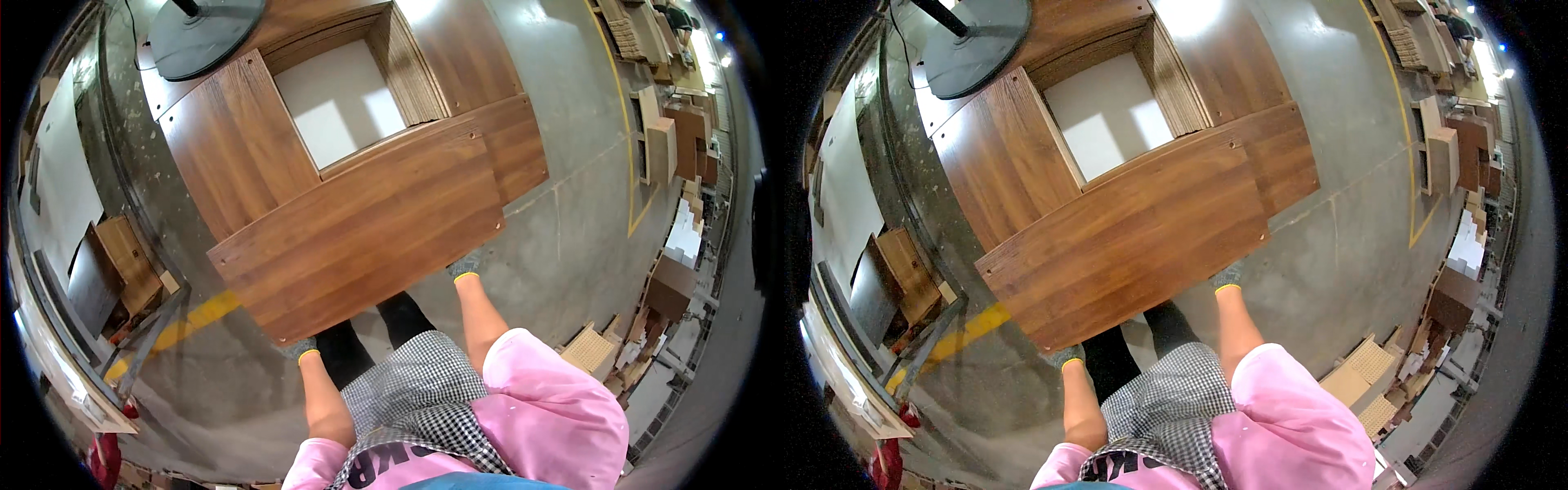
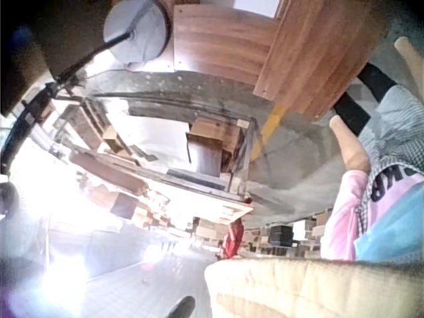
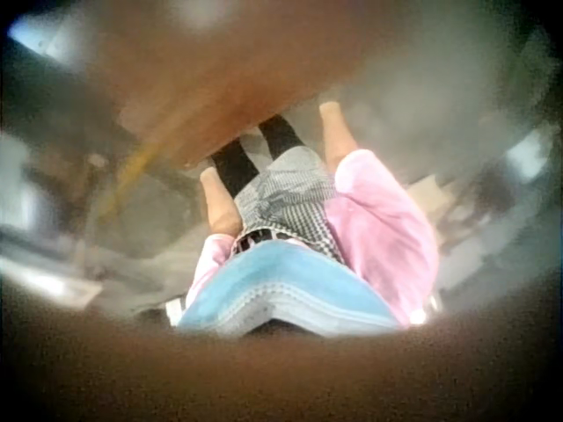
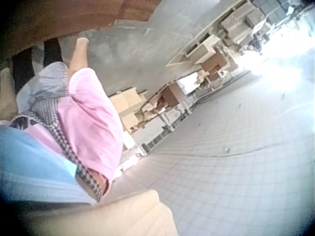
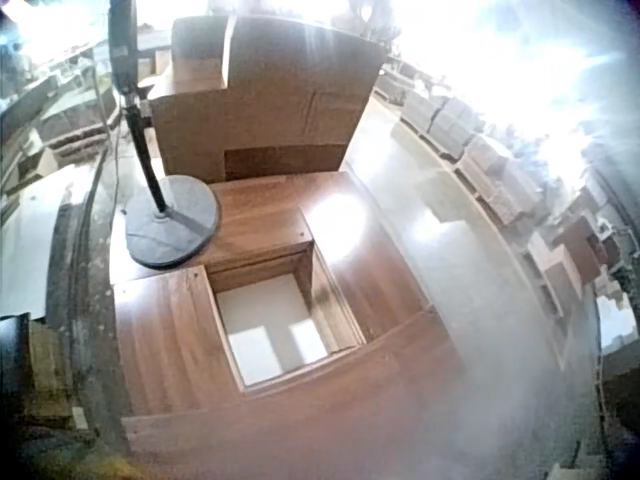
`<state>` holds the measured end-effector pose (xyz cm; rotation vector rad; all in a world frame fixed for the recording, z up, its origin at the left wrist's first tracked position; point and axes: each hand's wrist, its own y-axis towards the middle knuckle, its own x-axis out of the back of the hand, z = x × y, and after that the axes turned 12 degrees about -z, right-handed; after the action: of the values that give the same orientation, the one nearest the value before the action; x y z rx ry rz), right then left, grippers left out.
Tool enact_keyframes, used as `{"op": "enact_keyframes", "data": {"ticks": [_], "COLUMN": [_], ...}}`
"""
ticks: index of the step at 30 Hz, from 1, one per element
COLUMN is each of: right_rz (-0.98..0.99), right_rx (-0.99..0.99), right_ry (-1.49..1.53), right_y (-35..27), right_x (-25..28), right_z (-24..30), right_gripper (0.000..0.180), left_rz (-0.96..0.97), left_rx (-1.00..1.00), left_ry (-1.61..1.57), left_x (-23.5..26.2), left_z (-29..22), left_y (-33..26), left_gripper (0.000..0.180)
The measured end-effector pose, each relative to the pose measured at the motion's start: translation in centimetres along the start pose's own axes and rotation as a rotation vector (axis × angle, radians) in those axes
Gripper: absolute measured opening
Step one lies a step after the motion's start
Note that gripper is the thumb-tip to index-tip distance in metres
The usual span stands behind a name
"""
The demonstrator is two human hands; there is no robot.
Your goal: The person moves wooden panels from a pallet to a workbench, wipes the surfaces with a cloth, and applies a substance to the edges and corners by hand.
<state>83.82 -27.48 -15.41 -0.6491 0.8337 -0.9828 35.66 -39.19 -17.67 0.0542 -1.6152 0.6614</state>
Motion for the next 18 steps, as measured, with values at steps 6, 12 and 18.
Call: {"op": "enact_keyframes", "data": {"ticks": [6, 12, 18], "right_rz": [-0.057, -0.223, 0.018], "right_rx": [-0.04, 0.002, -0.018], "right_ry": [0.004, -0.133, -0.108], "right_y": [-1.1, -1.3, 1.2], "right_x": [-1.4, -2.1, 1.5], "right_z": [-0.1, 0.1, 0.3], "right_gripper": [0.066, 0.064, 0.064], "left_rz": [0.045, 0.105, 0.034], "left_rx": [0.028, 0.048, 0.167], "left_ry": [-0.003, 0.025, -0.364], "left_x": [2.0, 2.3, -3.3], "left_z": [-0.7, -1.1, 2.4], "left_y": [0.3, 0.2, 0.0], "left_gripper": [0.046, 0.044, 0.047]}}
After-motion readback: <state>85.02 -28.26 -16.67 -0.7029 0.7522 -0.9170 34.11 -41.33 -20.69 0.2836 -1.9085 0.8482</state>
